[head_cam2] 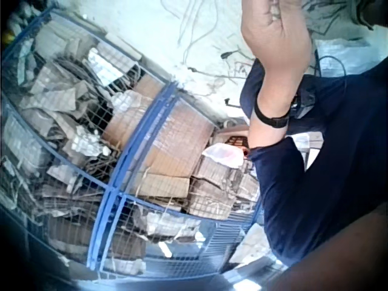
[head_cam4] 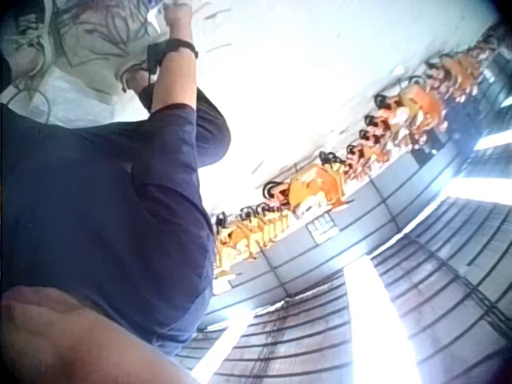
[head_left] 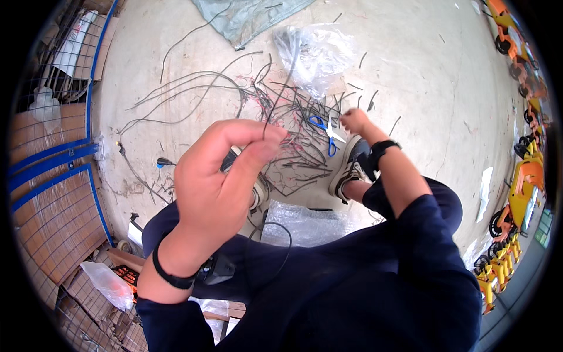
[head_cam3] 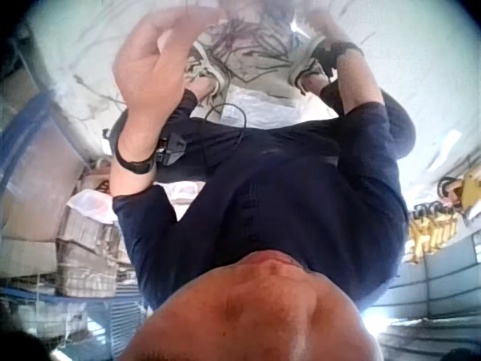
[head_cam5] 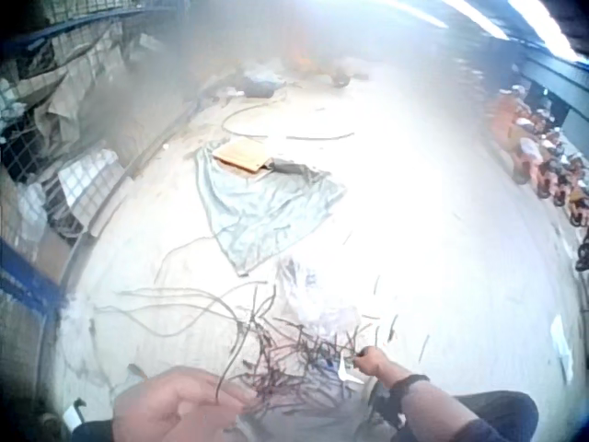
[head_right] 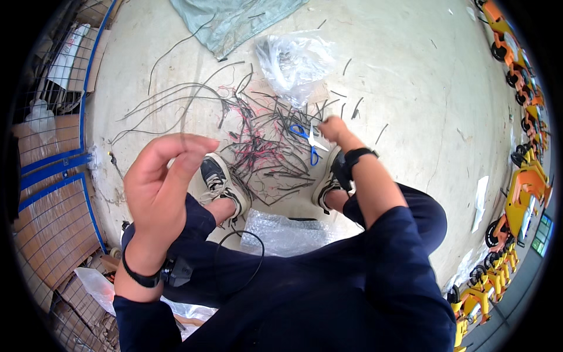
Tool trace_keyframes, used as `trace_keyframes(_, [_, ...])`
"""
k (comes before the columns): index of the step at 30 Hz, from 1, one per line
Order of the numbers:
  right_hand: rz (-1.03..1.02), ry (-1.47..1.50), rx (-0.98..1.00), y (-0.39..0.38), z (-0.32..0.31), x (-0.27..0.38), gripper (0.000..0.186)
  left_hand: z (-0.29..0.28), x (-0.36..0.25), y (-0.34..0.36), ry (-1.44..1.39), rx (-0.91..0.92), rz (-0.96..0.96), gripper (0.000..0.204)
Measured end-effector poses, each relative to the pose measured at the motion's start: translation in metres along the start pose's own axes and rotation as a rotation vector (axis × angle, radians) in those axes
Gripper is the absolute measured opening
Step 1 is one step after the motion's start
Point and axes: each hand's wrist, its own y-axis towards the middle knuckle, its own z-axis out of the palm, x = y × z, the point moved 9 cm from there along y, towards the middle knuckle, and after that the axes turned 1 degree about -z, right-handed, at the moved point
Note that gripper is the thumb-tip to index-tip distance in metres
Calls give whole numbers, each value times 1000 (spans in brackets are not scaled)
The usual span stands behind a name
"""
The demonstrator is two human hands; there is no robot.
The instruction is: The person repairs a wire harness by hand and with scissors. They pick through a pile of wires on the floor, manipulate electrical connectors, and use the scissors to trim components of the harness.
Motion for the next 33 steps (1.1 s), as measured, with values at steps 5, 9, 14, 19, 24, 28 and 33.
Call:
trace_keyframes(5, [-90,-300,-170,16,81,-34,46,-15,27,-4,-313,-27,-118,3])
trace_keyframes(9, [-51,-382,-230,14,90,-35,44,-15,36,-2,-318,-55,-92,6])
trace_keyframes(14, [-121,-441,-256,6,86,-21,32,-13,31,1,-208,-38,-58,6])
trace_keyframes(19, [-185,-322,-205,-12,62,-12,26,-18,19,-1,-186,-85,-101,10])
trace_keyframes(24, [-284,-193,-179,-73,-1,43,26,-35,-9,2,-228,-96,59,17])
trace_keyframes(28, [-267,176,-62,-157,-50,88,15,-43,-20,4,-225,-101,179,23])
trace_keyframes(33, [-420,677,-48,-287,-111,105,16,-25,-44,17,-239,-66,309,23])
